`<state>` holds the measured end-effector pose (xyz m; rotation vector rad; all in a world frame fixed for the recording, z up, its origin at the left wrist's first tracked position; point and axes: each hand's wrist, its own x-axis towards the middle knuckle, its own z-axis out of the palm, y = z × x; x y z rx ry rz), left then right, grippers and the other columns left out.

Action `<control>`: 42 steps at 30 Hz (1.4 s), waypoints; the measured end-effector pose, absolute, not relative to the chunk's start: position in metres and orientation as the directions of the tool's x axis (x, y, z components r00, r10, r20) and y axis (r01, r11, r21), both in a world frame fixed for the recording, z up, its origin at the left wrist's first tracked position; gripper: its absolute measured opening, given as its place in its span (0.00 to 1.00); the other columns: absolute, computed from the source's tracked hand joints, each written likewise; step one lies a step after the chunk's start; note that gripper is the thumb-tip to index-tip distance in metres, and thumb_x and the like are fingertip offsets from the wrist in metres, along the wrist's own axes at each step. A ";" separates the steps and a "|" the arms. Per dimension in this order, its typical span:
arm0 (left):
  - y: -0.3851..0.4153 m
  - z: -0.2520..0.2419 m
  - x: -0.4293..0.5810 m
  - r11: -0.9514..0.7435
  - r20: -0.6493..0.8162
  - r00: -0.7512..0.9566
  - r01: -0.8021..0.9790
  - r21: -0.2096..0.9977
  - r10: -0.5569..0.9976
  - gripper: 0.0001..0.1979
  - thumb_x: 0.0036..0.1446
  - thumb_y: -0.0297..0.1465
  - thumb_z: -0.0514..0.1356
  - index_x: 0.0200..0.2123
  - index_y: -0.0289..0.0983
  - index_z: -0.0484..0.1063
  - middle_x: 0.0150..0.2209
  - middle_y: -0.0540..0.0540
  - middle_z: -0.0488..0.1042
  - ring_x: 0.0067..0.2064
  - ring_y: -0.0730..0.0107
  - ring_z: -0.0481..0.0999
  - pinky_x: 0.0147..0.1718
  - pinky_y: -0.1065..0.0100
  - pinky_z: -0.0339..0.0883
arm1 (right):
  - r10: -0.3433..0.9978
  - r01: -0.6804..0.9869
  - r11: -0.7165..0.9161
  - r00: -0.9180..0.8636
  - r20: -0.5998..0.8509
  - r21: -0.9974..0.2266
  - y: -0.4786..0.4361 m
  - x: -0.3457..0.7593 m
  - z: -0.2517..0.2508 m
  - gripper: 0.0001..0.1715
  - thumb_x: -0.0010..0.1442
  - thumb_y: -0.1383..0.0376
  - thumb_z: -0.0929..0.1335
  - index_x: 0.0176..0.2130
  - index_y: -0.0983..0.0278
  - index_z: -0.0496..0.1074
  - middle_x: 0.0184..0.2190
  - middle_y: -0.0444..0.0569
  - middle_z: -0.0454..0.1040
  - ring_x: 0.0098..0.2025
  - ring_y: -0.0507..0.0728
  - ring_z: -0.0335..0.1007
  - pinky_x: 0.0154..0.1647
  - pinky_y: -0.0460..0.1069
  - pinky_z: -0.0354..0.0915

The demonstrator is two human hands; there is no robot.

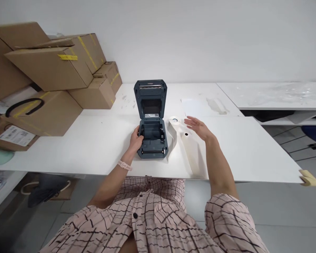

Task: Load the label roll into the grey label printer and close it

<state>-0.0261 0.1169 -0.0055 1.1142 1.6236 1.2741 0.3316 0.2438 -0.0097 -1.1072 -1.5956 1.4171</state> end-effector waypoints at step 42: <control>0.120 -0.004 -0.025 0.053 -0.014 -0.304 0.120 0.991 0.952 0.42 0.45 0.19 0.58 0.66 0.43 0.67 0.64 0.46 0.73 0.68 0.54 0.69 0.69 0.54 0.61 | 0.784 0.150 0.420 -0.556 0.275 -0.895 0.104 0.253 0.089 0.23 0.63 0.43 0.70 0.49 0.53 0.76 0.48 0.49 0.81 0.51 0.64 0.76 0.52 0.58 0.71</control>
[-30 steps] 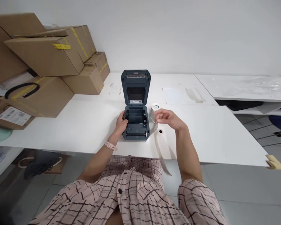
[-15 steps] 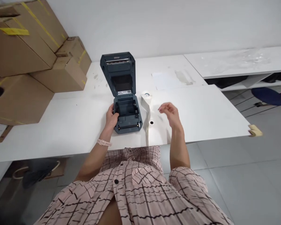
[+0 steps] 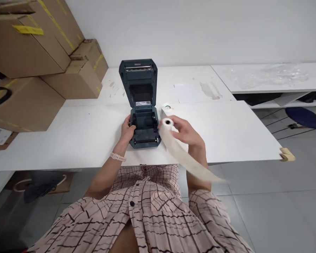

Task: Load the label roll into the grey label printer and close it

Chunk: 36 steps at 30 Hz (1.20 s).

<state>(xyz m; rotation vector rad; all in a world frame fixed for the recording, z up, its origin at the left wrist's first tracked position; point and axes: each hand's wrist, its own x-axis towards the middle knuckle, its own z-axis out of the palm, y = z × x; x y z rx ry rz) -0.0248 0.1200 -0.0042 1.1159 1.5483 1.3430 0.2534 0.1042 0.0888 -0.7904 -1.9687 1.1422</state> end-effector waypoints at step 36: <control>0.115 0.002 -0.017 0.058 -0.052 -0.304 0.012 0.998 0.951 0.39 0.53 0.27 0.65 0.68 0.40 0.62 0.67 0.39 0.70 0.66 0.54 0.71 0.66 0.56 0.63 | 0.686 0.444 0.709 -0.614 0.390 -0.548 0.058 0.174 0.015 0.21 0.73 0.61 0.62 0.62 0.54 0.73 0.67 0.51 0.71 0.70 0.67 0.65 0.68 0.70 0.66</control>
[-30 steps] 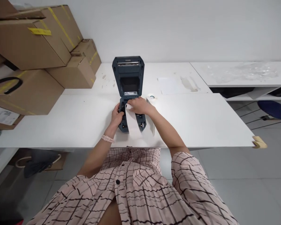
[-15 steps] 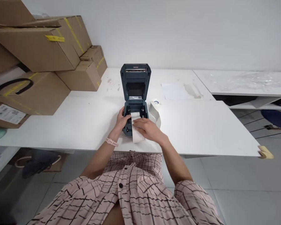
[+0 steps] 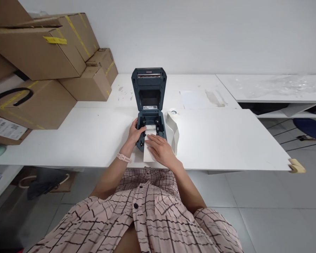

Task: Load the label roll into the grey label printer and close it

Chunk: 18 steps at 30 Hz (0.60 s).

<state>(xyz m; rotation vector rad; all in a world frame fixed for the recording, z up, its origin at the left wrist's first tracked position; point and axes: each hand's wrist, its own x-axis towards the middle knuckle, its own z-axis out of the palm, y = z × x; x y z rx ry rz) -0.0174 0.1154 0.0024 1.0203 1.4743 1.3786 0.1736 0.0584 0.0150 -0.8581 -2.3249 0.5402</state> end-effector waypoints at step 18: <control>0.006 0.004 0.007 0.144 -0.163 -0.191 -0.110 0.983 0.968 0.58 0.50 0.49 0.73 0.75 0.45 0.45 0.74 0.37 0.59 0.72 0.46 0.63 0.68 0.52 0.63 | 0.851 0.156 0.496 -0.282 0.442 -0.854 0.292 0.160 0.126 0.53 0.64 0.28 0.47 0.73 0.51 0.55 0.74 0.46 0.59 0.76 0.64 0.53 0.73 0.67 0.57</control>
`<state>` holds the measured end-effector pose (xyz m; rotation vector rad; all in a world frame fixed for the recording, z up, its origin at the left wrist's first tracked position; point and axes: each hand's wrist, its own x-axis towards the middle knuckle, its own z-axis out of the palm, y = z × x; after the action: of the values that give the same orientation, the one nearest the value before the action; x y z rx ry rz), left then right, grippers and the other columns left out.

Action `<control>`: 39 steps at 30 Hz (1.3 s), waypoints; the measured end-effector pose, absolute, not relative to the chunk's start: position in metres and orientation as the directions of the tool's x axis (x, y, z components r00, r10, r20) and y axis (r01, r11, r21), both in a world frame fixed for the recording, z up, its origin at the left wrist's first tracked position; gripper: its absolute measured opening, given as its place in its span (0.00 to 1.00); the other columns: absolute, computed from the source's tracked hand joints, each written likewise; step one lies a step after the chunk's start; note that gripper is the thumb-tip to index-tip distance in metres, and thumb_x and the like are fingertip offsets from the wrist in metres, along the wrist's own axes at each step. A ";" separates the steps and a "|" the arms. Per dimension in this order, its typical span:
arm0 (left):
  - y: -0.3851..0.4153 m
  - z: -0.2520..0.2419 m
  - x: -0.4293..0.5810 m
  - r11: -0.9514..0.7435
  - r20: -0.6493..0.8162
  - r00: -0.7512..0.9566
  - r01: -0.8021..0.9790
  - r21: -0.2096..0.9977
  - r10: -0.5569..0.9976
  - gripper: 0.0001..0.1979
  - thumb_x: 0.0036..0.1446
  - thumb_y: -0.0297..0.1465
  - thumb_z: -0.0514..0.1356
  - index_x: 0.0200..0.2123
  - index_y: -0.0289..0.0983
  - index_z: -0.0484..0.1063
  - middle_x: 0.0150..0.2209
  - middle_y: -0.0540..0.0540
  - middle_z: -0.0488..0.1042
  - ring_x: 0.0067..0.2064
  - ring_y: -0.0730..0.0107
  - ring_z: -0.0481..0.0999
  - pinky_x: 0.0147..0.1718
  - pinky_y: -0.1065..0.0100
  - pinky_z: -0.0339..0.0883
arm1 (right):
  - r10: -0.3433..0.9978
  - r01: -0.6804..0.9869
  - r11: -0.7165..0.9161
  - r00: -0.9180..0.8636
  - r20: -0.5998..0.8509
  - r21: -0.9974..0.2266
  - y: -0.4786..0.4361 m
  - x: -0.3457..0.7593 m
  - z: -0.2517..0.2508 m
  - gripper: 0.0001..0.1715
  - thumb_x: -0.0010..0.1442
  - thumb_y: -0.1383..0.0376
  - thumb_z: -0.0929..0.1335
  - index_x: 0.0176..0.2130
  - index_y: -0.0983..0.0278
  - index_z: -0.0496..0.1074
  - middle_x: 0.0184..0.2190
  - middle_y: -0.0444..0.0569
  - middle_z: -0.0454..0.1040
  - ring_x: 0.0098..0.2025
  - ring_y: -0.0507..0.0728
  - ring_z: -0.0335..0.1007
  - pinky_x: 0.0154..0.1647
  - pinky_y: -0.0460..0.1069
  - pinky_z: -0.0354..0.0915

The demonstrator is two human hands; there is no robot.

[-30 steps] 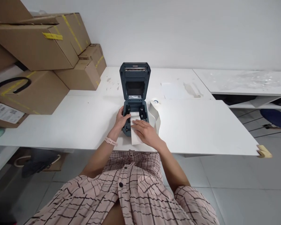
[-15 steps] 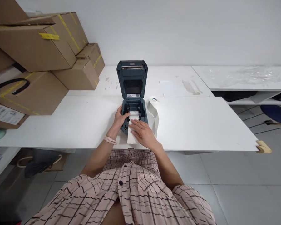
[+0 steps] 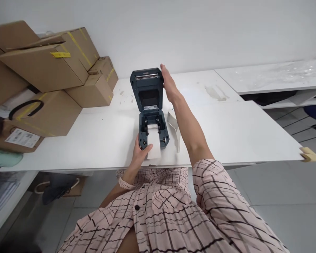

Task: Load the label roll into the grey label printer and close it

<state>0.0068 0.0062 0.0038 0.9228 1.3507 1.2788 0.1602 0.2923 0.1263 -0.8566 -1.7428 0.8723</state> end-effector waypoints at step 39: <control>-0.019 -0.006 0.011 0.089 -0.040 -0.530 0.067 0.994 0.847 0.20 0.60 0.52 0.62 0.34 0.40 0.73 0.32 0.48 0.74 0.34 0.69 0.73 0.37 0.66 0.70 | 0.994 -0.076 0.093 -0.058 0.098 -0.993 0.082 0.167 -0.032 0.48 0.63 0.43 0.67 0.74 0.51 0.51 0.74 0.51 0.58 0.73 0.65 0.58 0.72 0.64 0.60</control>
<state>0.0108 -0.0192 -0.0063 0.9076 1.7104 1.5061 0.1669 0.0824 -0.0319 -1.0555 -1.2436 1.2160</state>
